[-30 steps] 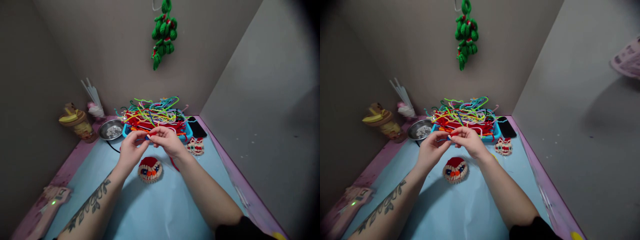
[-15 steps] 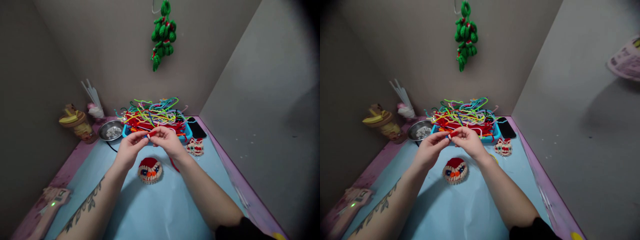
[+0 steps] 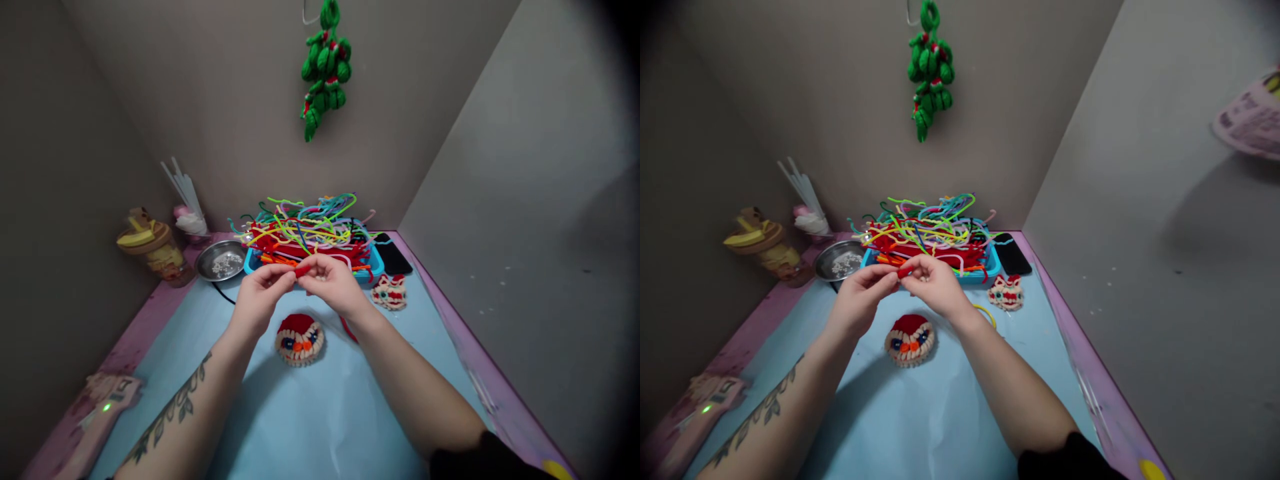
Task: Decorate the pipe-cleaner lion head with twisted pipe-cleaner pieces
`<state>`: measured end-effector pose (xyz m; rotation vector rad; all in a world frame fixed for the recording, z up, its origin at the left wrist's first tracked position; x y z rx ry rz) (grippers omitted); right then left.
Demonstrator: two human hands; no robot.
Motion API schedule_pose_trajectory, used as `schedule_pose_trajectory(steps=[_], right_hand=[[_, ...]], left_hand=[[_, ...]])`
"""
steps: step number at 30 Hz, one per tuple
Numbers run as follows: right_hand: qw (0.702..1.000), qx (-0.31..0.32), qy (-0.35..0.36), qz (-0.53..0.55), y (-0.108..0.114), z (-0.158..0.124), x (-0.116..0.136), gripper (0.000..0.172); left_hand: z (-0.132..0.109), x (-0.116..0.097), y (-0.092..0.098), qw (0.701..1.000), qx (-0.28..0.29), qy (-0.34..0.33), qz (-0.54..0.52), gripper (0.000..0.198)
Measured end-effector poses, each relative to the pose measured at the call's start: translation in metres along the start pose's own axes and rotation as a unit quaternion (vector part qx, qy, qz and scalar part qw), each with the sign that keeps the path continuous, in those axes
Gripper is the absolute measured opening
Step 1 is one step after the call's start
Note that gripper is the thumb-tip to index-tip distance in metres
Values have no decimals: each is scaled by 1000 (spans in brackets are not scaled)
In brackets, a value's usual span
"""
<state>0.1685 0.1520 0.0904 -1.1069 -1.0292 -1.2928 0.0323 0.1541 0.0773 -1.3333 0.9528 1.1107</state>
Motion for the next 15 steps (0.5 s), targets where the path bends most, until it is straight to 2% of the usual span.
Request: schedule_pose_trajectory(steps=[8,12,15], right_hand=[[999,14,34,-21,4,4,-4,15],[999,27,43,4,1,4,-6,22],[996,32,80,6,0,3,-2,34]], left_hand=[[-1,16,-3,981,-2,171,-95,25],[-5,19,-6,970,8,214,-113,24],[-6,19,-7,970,14,215,-113,23]])
Point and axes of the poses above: each hand's wrist, its own z-axis towards the middle knuckle, its own y-axis out of the back of the hand, x = y × z, the point moved 7 cm from there along z, towards the middle knuckle, and after that the axes turned 10 degrees about -x, right-handed, at the moved point
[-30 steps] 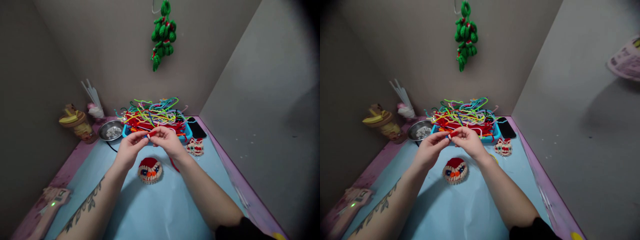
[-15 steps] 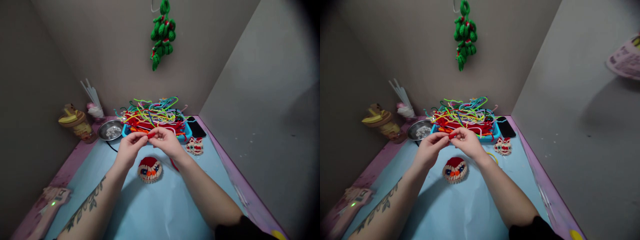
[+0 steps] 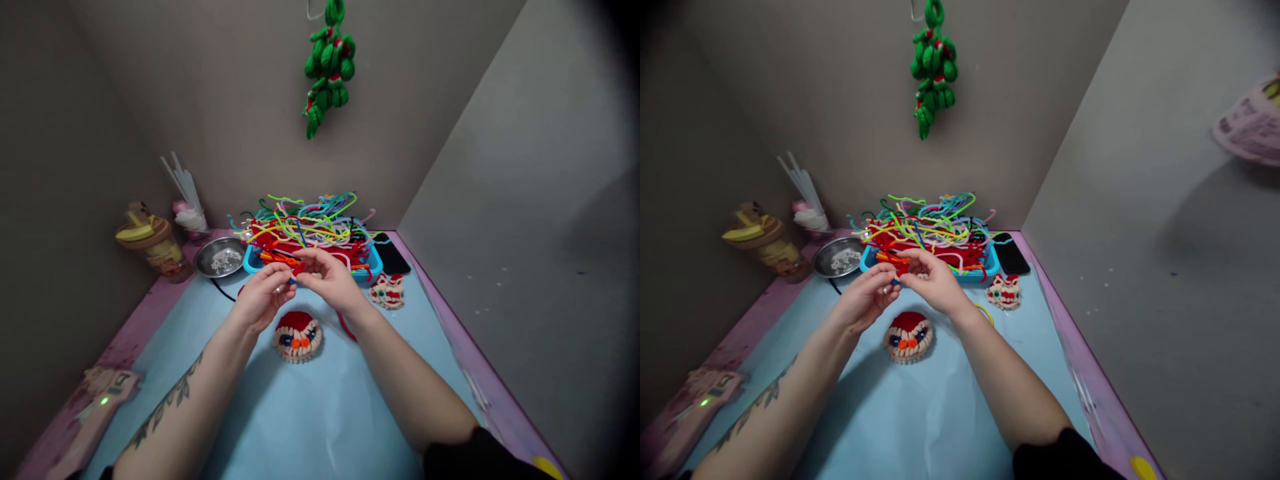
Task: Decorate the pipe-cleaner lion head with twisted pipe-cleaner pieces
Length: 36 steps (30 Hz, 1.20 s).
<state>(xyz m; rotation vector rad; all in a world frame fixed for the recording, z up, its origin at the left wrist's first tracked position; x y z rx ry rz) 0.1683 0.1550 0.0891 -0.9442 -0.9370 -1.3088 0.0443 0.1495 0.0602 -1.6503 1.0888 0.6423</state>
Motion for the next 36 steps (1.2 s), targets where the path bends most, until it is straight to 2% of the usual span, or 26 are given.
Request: schedule_pose_trajectory(steps=[5,10,12,15,18,22,26,32,36], right_hand=[[998,-8,49,-49,2,-1,5,16],[999,-22,1,-33,5,1,1,14],[999,-30,-18,-31,6,1,0,15],[998,-43,-32,-25,5,1,0,15],[998,-44,-41,3,3,1,-1,15],[995,-55,-51,62,3,1,-3,26],[994,-76,-63,54,6,1,-6,27],[991,-68,-82,79,3,1,-9,30],[993,-45,-71,82,3,3,-8,28]], left_hand=[[-1,-2,-1,999,12,-34,20,25],[3,-5,2,993,15,-96,70,31],[3,-10,3,982,6,-152,115,34],[-2,-18,4,949,-37,-236,204,32],[-4,-21,2,932,-53,-263,243,27],[2,-15,7,962,-49,-220,156,31],[9,-8,8,985,-34,-157,65,35],[5,-3,1,998,-12,-67,-15,32],[3,2,-2,1000,6,-19,-6,20]])
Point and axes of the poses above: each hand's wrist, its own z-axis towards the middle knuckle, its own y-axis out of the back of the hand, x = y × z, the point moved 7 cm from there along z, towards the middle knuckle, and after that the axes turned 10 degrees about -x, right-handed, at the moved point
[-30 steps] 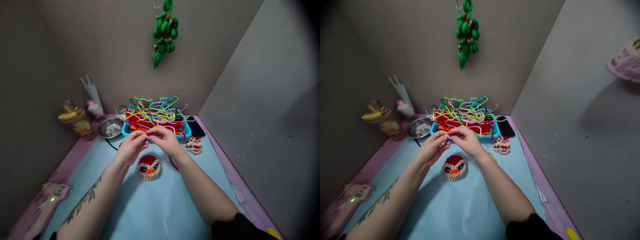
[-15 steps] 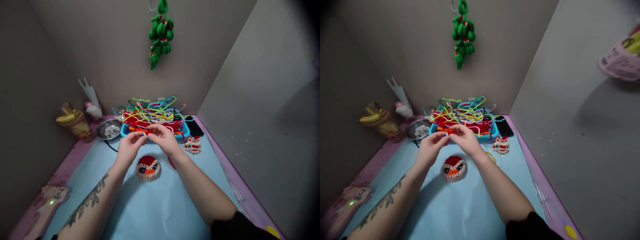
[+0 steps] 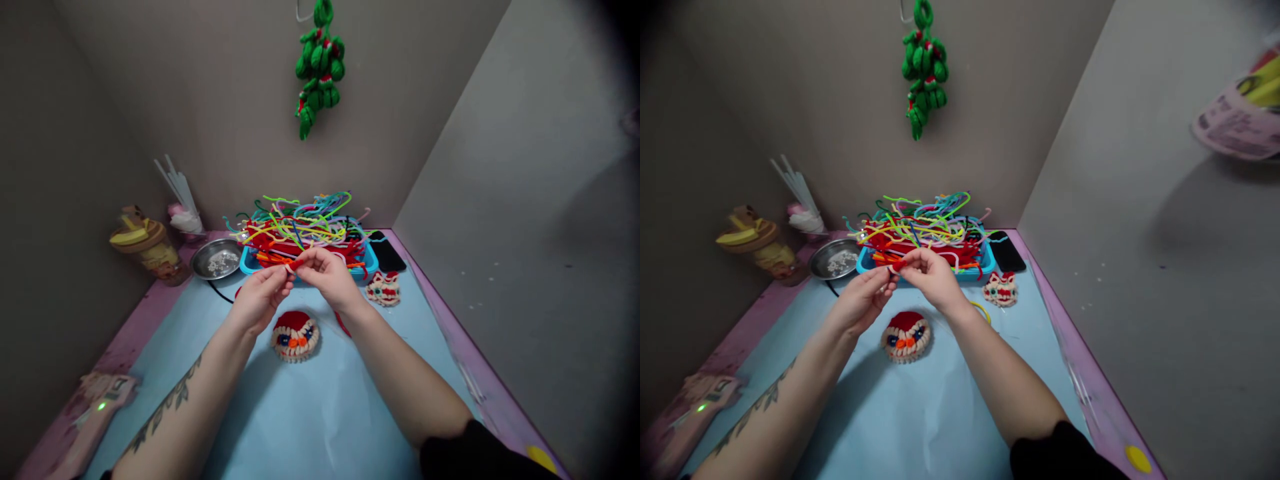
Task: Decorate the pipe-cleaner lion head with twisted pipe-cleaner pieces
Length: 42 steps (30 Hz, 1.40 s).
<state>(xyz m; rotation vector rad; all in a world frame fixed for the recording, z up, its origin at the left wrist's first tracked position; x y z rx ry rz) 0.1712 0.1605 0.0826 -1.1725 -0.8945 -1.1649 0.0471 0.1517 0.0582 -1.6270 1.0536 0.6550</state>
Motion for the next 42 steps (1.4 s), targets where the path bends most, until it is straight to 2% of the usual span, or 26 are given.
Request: schedule_pose_trajectory(steps=[3,7,9,11,16,20,23,27,30,33,36,42], right_hand=[[1000,11,23,-18,3,1,6,29],[998,53,15,-30,3,1,9,29],[996,84,6,-26,1,0,9,27],[995,100,5,-25,0,-2,10,27],[999,38,-9,-25,2,-2,6,29],[1000,17,-20,-13,-4,-4,-1,26],[1000,8,-9,-19,-4,-4,-5,23],[999,1,14,-49,-1,-2,-3,20],[996,-3,32,-84,1,-3,2,17],[992,-11,51,-116,2,-4,6,14],[989,-18,62,-136,2,-4,6,12],[990,-21,51,-128,3,-2,0,12]], left_hand=[[-2,2,-1,999,15,29,9,16],[-5,3,-3,997,45,58,30,22],[-5,2,-2,996,54,58,50,27],[-4,-1,0,996,47,30,64,30],[0,-11,4,993,-5,-90,75,33],[-2,-13,5,987,-33,-140,77,34],[-3,-13,4,988,-27,-133,73,32],[-4,-8,-1,995,9,-75,59,28],[-3,-7,1,995,7,-63,74,30],[-3,-11,4,989,-7,-88,117,30],[-2,-15,4,979,3,-121,163,30],[-2,-21,4,953,14,-188,238,34]])
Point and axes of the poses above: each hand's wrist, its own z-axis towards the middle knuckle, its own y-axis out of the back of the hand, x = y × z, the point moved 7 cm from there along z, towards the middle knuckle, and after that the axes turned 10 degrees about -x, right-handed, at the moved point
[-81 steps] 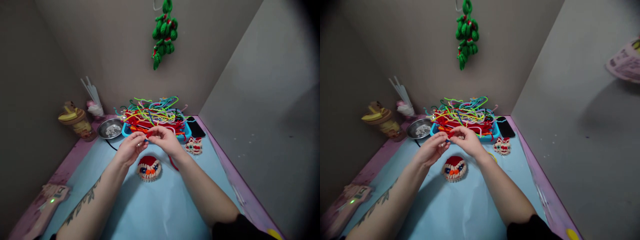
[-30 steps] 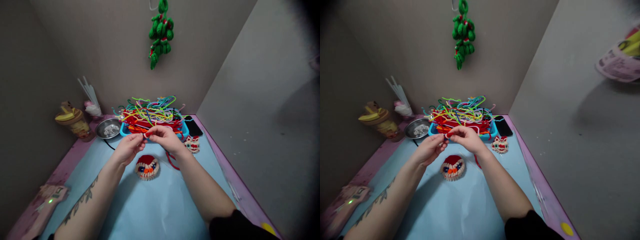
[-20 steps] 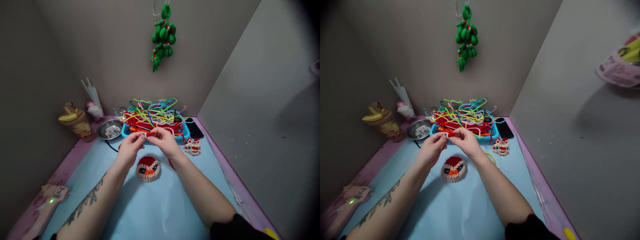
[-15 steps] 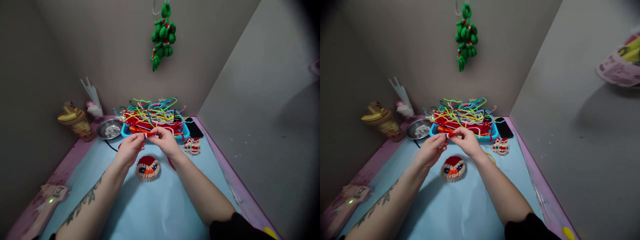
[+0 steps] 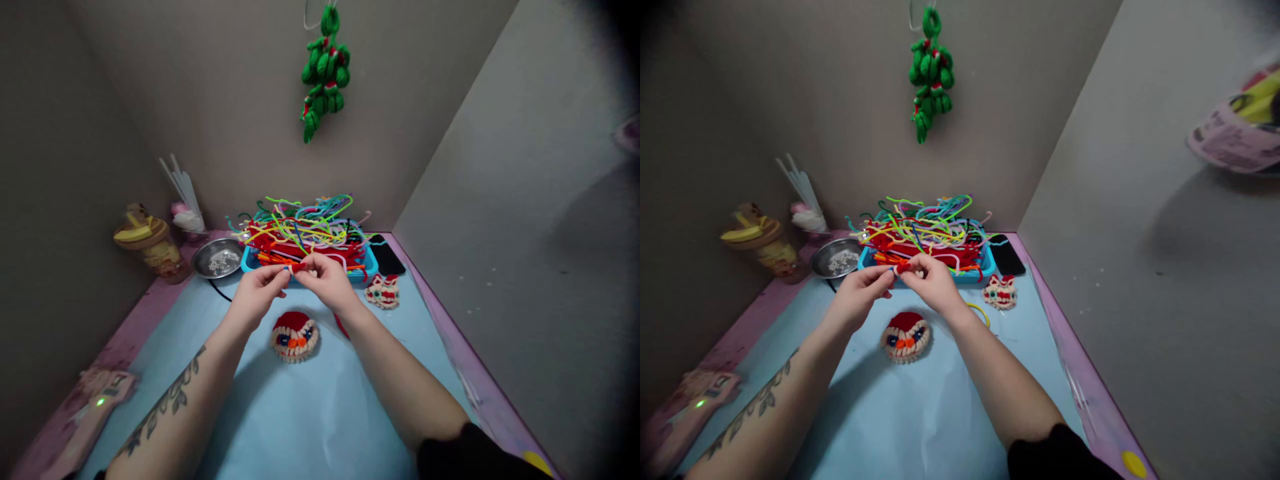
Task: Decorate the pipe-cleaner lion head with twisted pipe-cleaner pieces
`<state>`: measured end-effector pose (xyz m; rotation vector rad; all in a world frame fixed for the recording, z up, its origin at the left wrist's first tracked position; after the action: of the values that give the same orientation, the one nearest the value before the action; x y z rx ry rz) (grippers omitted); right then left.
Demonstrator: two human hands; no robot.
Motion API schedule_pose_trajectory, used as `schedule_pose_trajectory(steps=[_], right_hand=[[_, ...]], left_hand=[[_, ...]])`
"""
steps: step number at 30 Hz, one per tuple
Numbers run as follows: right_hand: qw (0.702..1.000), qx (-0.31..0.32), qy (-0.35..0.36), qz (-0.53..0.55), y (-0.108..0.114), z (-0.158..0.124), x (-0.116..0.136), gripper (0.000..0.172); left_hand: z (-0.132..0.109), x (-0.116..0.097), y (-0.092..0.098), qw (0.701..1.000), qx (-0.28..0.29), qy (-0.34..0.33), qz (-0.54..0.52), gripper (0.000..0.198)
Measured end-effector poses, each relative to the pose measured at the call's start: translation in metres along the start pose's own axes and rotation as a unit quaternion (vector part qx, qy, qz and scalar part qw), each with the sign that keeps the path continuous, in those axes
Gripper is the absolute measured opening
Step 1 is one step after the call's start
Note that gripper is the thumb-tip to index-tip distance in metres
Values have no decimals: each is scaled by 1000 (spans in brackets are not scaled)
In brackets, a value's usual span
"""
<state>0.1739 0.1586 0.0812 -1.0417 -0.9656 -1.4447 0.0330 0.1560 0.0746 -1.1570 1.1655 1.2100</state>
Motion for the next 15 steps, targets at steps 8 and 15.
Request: schedule_pose_trajectory(steps=[8,15], right_hand=[[994,18,-75,80,-6,-5,1,23],[996,21,-65,54,0,-2,3,21]], left_hand=[[-2,-13,6,991,-39,-97,86,27],[-2,-12,4,997,-5,-61,55,29]])
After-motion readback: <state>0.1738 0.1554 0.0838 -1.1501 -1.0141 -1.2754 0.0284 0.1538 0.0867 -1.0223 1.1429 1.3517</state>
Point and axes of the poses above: each hand's wrist, its own z-axis towards the middle knuckle, its own y-axis out of the back of the hand, x = y × z, the point moved 7 cm from there along z, towards the middle knuckle, and after that the axes turned 10 degrees about -x, right-handed, at the moved point
